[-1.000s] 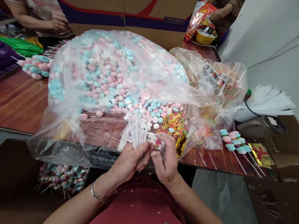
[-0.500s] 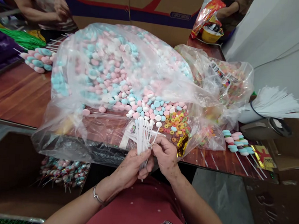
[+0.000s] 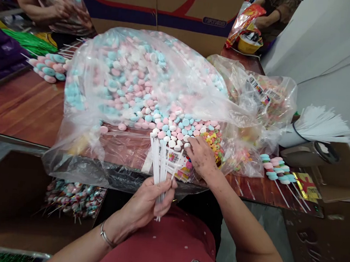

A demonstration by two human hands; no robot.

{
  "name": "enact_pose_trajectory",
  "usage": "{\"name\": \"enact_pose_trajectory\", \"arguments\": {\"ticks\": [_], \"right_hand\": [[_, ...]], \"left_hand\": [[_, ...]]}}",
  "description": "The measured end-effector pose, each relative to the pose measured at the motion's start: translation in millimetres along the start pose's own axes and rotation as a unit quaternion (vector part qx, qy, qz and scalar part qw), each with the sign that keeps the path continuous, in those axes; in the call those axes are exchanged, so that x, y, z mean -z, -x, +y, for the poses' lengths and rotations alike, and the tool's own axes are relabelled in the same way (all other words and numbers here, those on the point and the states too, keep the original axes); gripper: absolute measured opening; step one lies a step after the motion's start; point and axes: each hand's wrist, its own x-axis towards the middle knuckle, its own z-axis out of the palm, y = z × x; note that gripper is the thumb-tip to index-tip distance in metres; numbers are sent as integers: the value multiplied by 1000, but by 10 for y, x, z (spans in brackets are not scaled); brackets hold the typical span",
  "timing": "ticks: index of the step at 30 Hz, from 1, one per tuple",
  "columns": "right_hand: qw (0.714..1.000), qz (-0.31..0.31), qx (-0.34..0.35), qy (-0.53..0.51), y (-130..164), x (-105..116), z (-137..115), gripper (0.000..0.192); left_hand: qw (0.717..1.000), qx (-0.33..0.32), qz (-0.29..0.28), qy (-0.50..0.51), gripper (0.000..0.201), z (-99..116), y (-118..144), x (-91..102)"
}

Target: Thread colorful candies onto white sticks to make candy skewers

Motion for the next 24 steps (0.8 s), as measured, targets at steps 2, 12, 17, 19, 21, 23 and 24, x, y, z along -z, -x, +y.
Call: {"name": "enact_pose_trajectory", "arguments": {"ticks": [2, 12, 17, 19, 21, 23, 24], "right_hand": [[996, -40, 17, 77, -55, -24, 2, 21], [993, 42, 21, 105, -299, 80, 64, 27], [986, -23, 113, 124, -289, 62, 27, 26], [976, -42, 168, 129, -174, 76, 29, 22], [971, -40, 205, 118, -60, 100, 70, 19], [980, -1, 185, 74, 5, 118, 141, 18], [986, 28, 157, 46, 13, 122, 179, 19]], "left_hand": [[996, 53, -75, 10, 27, -86, 76, 71], [985, 61, -154, -42, 33, -277, 167, 312], [998, -17, -23, -50, 28, -131, 158, 238], [997, -45, 19, -56, 29, -38, 151, 234], [995, -67, 49, -62, 29, 49, 132, 237], [990, -86, 80, -79, 31, 112, 101, 239], [987, -95, 97, -88, 33, 131, 82, 237]]}}
